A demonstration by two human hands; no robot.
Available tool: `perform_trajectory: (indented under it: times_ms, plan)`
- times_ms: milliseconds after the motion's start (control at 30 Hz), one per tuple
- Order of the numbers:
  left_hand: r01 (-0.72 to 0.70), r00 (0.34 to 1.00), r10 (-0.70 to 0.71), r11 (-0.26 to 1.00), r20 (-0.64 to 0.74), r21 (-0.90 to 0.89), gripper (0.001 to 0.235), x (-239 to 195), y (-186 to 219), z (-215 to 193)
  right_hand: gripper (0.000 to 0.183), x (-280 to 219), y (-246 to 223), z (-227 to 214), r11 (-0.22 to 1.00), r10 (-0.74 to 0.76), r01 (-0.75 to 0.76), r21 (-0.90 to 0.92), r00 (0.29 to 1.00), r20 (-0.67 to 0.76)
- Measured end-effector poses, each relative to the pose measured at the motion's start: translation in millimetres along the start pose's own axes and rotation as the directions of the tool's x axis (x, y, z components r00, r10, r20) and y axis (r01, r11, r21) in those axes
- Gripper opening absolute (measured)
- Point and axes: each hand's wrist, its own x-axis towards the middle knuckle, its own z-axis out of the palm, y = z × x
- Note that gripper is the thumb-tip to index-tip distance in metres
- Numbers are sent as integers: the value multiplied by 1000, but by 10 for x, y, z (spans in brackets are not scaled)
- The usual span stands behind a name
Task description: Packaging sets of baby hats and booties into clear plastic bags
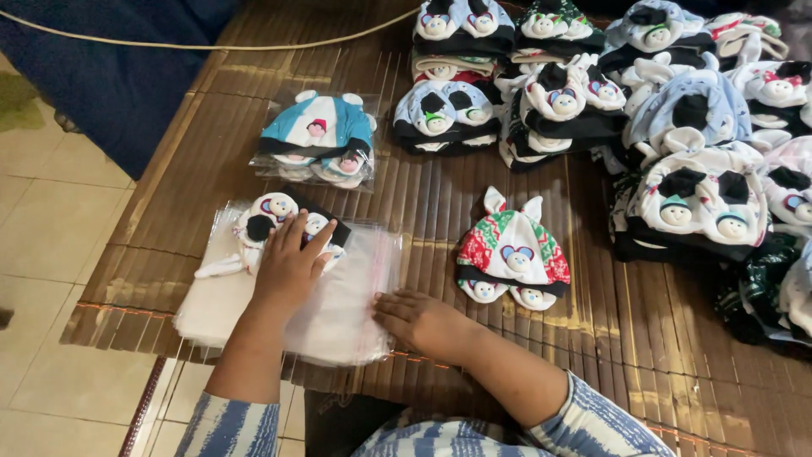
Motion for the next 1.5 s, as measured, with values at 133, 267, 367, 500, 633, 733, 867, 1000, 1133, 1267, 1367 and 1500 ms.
perform_trajectory:
  times_ms: [133,267,367,500,633,733,867,1000,1133,1267,1367,1500]
  plan:
    - [8,1000,-8,1000,20,13,58,12,-67,88,22,-6,6,-50,995,-24,20,-99,999,-48]
    - [2,1000,-3,999,25,38,61,17,-92,110,15,-15,-50,-283,979,-10,-10,-203,995,-95]
    - [4,1000,-5,1000,28,24,59,30,-71,81,19,-50,-81,-449,969,14,-48,-241,990,-142]
    - [31,999,-32,999,14,33,56,20,38,-39,22,-97,-137,-782,961,73,-114,-251,983,-169]
    - [15,997,-17,999,69,36,56,31,41,-107,25,-348,-107,-1108,948,161,-202,-247,971,-178]
    - [50,995,-58,995,86,84,59,53,27,-16,31,-523,-59,-1348,935,200,-247,-256,960,-193]
    - [135,977,-171,960,129,247,71,126,285,-122,18,-896,-19,-1526,835,293,-397,-382,907,-301]
    - [102,993,-107,990,45,102,76,224,797,-418,17,-1200,50,-1506,767,344,-519,-377,829,-441]
    - [-26,994,27,1000,-108,5,72,300,1338,-484,16,-915,-155,-1261,742,345,-523,-419,834,-431]
    - [-194,979,201,956,10,-221,55,269,1793,-528,17,-629,-328,-969,833,312,-425,-355,890,-333]
    - [-223,955,261,945,143,-238,55,223,1917,-446,19,-520,-405,-857,859,318,-398,-324,908,-273]
    - [-142,906,160,987,392,-76,63,180,1836,-251,33,-664,-313,-906,883,363,-410,-231,906,-218]
